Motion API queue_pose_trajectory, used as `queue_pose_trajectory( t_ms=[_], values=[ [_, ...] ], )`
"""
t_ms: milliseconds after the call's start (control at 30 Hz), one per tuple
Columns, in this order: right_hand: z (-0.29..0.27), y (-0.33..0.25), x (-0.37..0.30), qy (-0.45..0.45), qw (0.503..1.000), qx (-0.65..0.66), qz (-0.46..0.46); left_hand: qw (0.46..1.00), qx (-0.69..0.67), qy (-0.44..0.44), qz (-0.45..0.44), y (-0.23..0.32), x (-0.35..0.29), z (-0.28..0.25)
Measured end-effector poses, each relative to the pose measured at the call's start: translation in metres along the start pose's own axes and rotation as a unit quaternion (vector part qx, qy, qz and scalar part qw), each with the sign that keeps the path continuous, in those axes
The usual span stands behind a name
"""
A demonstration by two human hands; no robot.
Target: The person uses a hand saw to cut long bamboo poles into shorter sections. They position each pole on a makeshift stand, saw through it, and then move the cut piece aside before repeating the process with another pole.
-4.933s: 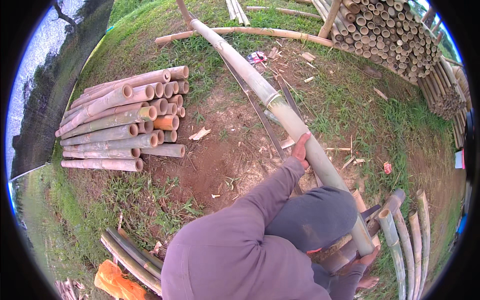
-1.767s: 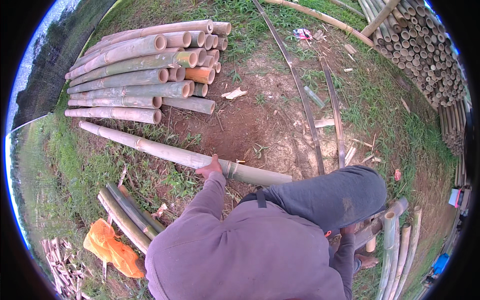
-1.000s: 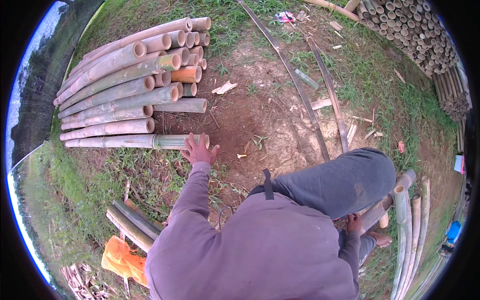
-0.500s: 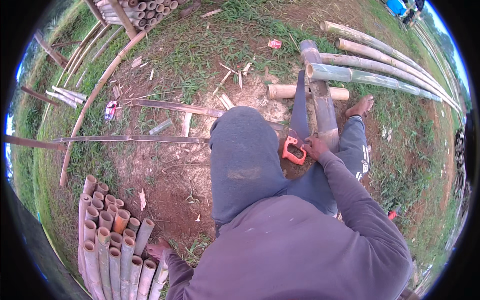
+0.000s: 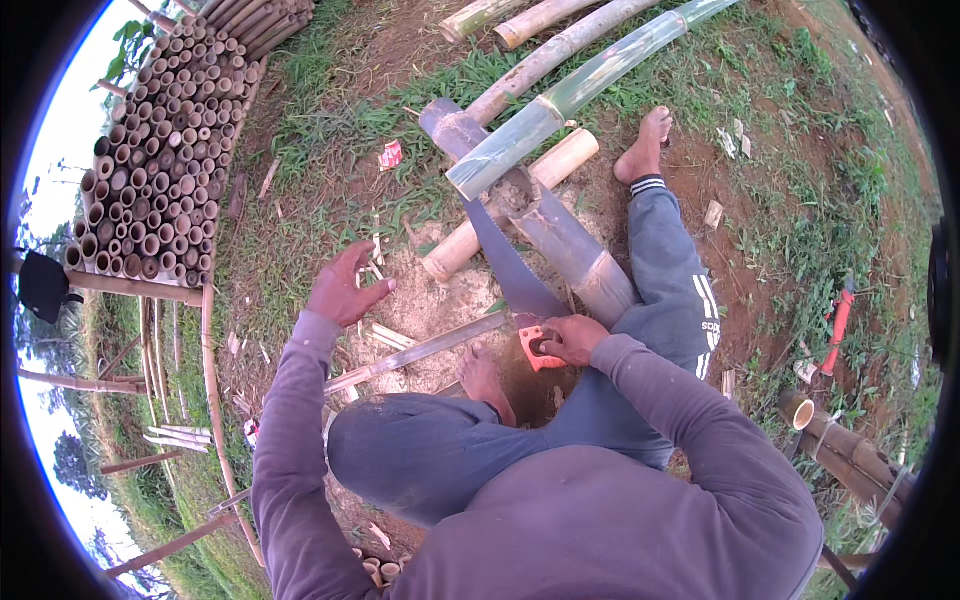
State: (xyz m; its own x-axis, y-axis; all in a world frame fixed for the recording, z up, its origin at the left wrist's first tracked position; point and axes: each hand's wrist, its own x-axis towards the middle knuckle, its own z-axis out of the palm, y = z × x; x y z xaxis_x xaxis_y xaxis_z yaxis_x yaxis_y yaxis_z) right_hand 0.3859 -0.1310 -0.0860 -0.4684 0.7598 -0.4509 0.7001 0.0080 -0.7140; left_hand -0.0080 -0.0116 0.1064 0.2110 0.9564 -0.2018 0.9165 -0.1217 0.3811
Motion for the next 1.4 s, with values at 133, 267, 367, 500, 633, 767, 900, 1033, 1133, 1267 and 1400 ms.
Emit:
queue_pose_trajectory(
  t_ms=[133, 267, 367, 500, 633, 767, 900, 1033, 1133, 1267, 1400],
  values=[
    [-0.009, 0.005, -0.003, -0.028, 0.999, 0.032, 0.018, 0.987, 0.148, 0.020, 0.064, 0.109, 0.155, 0.042],
    [-0.019, 0.001, -0.007, -0.052, 0.996, 0.067, 0.018, 0.982, 0.174, 0.063, 0.035, 0.160, 0.238, 0.094],
    [-0.023, -0.003, -0.010, -0.064, 0.994, 0.088, 0.028, 0.983, 0.171, -0.057, -0.029, 0.168, 0.257, 0.101],
    [-0.039, -0.005, -0.011, -0.002, 0.987, 0.158, 0.019, 0.987, 0.152, -0.037, 0.020, 0.146, 0.206, 0.064],
    [-0.076, 0.010, 0.002, 0.225, 0.923, 0.313, 0.006, 0.995, 0.100, -0.023, 0.017, 0.052, 0.079, -0.003],
    [-0.169, 0.027, 0.047, 0.347, 0.760, 0.549, 0.032, 0.981, 0.175, 0.005, -0.084, -0.044, -0.105, -0.055],
    [-0.256, -0.005, 0.087, 0.342, 0.615, 0.710, -0.032, 0.929, 0.235, 0.053, -0.279, -0.130, -0.286, -0.078],
    [-0.231, -0.077, 0.129, 0.259, 0.560, 0.787, -0.013, 0.760, 0.377, 0.247, -0.469, -0.182, -0.438, -0.076],
    [-0.126, -0.123, 0.161, 0.194, 0.596, 0.778, 0.037, 0.642, 0.099, 0.562, -0.512, -0.224, -0.478, 0.004],
    [-0.009, -0.159, 0.141, 0.011, 0.676, 0.732, 0.084, 0.550, -0.549, 0.483, -0.403, -0.159, -0.339, 0.145],
    [-0.001, -0.196, 0.126, 0.085, 0.933, 0.309, -0.161, 0.501, -0.674, 0.383, -0.386, -0.165, -0.227, 0.205]
  ],
)
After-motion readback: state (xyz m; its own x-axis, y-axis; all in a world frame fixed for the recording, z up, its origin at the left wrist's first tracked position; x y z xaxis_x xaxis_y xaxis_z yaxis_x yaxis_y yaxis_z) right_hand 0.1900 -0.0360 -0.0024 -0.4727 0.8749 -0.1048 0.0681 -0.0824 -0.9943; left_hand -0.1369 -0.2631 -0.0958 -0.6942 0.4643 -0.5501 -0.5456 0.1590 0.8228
